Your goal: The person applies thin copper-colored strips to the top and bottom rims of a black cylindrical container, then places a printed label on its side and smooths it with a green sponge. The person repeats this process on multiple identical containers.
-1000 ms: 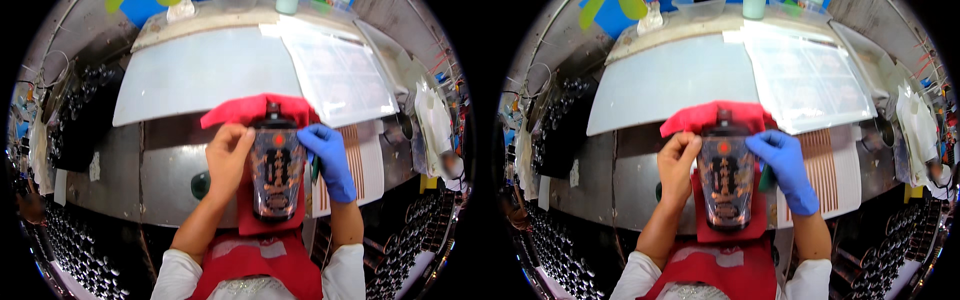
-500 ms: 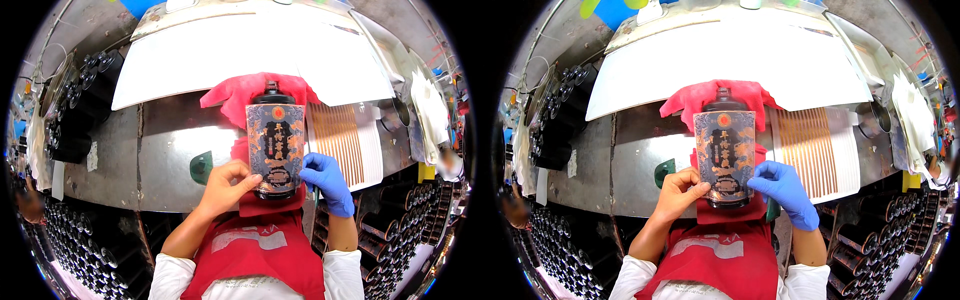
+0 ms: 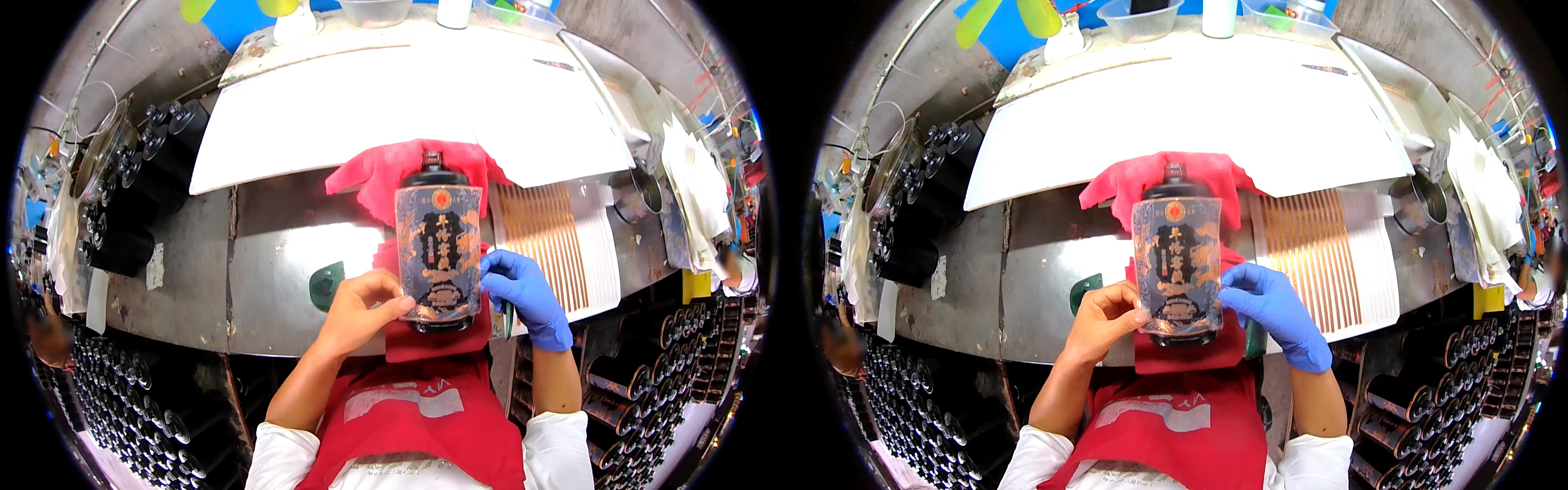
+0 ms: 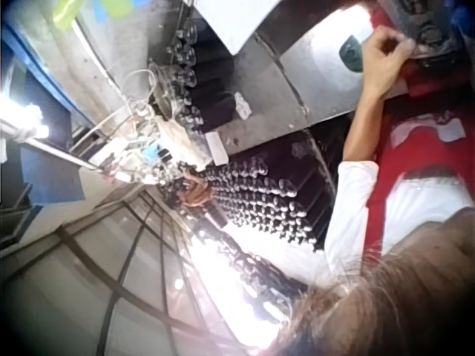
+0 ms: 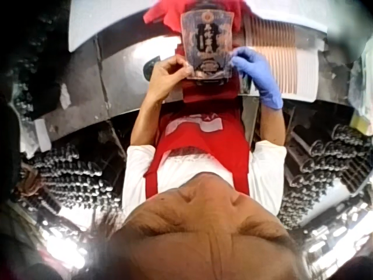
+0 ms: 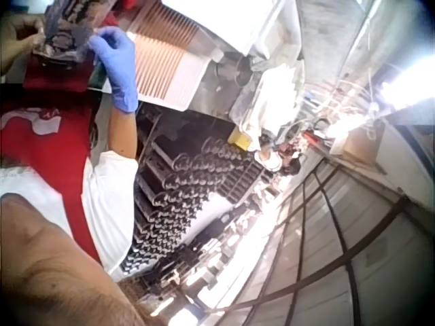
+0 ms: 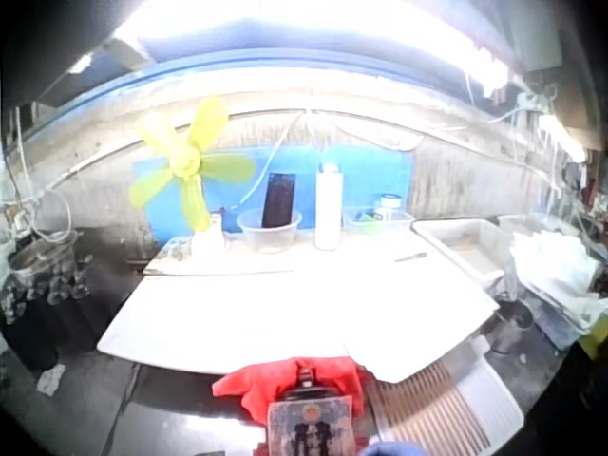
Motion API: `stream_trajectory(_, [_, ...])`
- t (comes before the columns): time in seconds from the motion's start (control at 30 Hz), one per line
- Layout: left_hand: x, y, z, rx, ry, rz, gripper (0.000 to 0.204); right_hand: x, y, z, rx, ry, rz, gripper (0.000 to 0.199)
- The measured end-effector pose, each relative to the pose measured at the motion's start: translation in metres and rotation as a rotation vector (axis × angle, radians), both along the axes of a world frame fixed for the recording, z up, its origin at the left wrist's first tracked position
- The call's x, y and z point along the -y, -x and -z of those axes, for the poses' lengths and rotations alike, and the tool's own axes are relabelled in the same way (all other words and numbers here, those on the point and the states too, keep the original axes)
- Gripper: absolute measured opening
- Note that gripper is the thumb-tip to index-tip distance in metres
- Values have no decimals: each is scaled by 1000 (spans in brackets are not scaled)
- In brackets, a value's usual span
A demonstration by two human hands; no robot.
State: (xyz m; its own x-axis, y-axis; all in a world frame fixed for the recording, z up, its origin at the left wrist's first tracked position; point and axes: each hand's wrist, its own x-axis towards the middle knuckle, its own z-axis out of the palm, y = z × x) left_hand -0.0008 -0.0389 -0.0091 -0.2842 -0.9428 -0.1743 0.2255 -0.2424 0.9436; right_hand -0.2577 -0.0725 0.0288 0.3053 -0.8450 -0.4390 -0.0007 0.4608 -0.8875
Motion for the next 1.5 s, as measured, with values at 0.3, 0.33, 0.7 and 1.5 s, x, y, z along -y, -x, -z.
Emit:
stream_trajectory(0.3, [70,28,-25,-200,29,-333,22,60,-30,-16,34,202,245,19])
stream_trajectory(0.33, [75,30,-28,-190,30,-356,17,64,-33,-17,36,221,251,15])
stream_trajectory(0.7, [81,34,-18,-283,-19,-443,9,67,-35,-18,26,218,287,11])
stream_trajectory(1.5, [7,15,-4,59,6,-147,14,-15,-7,-4,-84,-141,54,14])
